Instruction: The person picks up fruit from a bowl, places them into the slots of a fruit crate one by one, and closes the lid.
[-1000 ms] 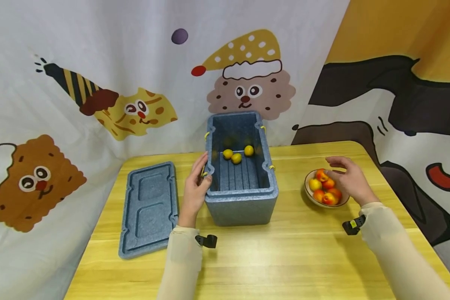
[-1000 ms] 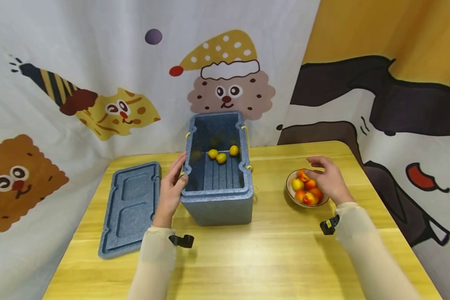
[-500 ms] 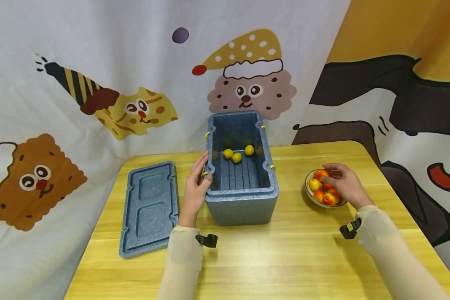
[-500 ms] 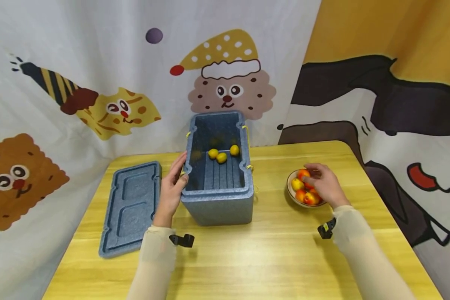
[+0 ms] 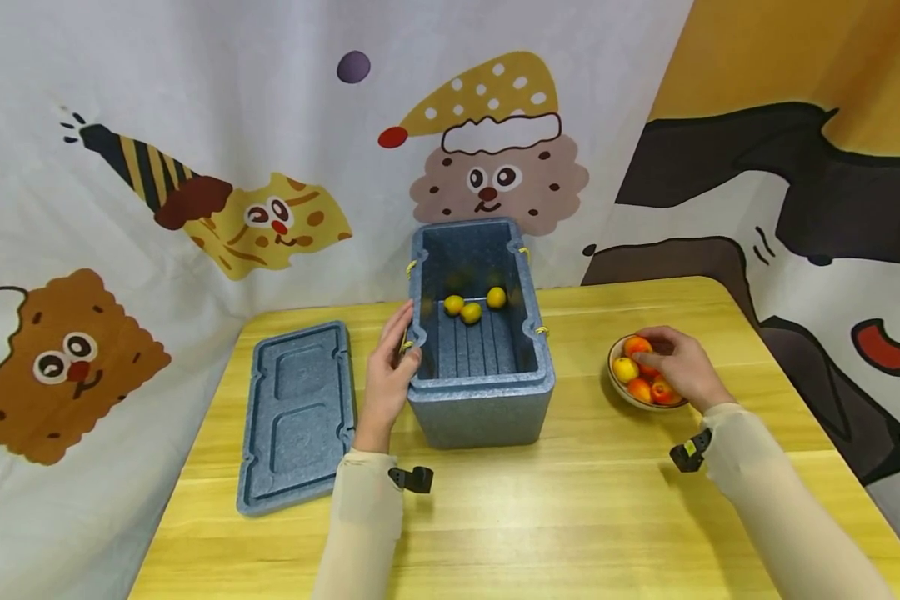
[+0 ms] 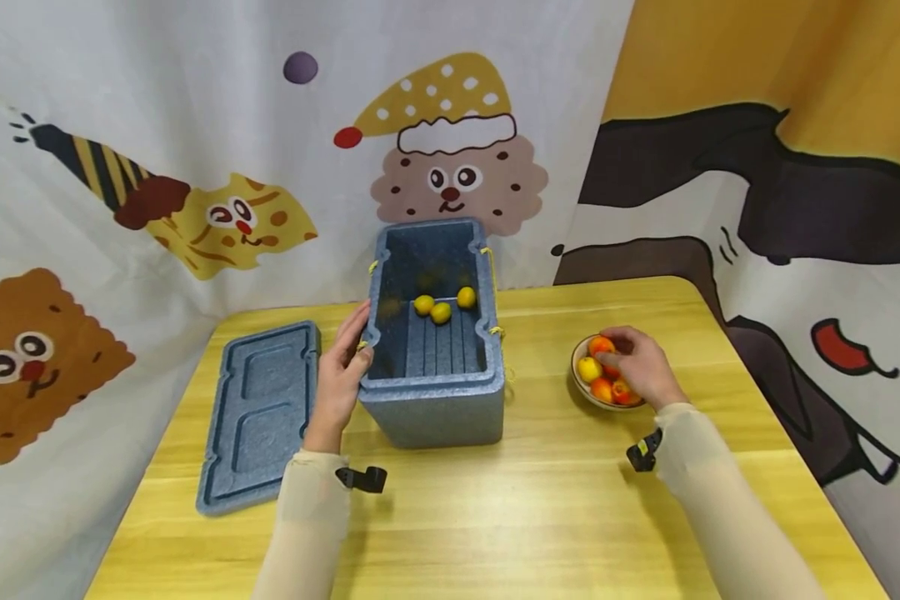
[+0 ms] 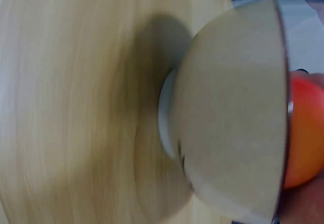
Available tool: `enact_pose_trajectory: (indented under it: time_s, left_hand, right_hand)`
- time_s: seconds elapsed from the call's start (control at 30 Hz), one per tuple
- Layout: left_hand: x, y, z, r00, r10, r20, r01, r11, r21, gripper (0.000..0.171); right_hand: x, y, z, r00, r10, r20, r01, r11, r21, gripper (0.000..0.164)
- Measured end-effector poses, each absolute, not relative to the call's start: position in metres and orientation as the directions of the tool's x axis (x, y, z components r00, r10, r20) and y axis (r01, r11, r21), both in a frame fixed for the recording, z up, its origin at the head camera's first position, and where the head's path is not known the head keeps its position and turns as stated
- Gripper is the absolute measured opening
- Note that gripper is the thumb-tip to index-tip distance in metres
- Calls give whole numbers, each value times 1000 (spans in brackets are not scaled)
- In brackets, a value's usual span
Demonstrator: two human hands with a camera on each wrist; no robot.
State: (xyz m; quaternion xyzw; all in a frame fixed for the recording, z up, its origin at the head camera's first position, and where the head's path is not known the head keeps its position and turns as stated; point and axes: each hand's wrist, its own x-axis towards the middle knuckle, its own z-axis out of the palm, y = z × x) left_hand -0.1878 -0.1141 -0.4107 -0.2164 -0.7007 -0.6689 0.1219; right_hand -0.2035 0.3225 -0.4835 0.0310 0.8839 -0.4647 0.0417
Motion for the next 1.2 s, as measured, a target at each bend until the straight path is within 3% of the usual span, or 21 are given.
enact_pose_trajectory:
  time_s: [1.2]
  left_hand:
    - [-187,-117,-412,-872,156,464,469,-1,883,54]
  right_hand:
    - [-204,324,-489,-993,28,-115,112,552,-826,52]
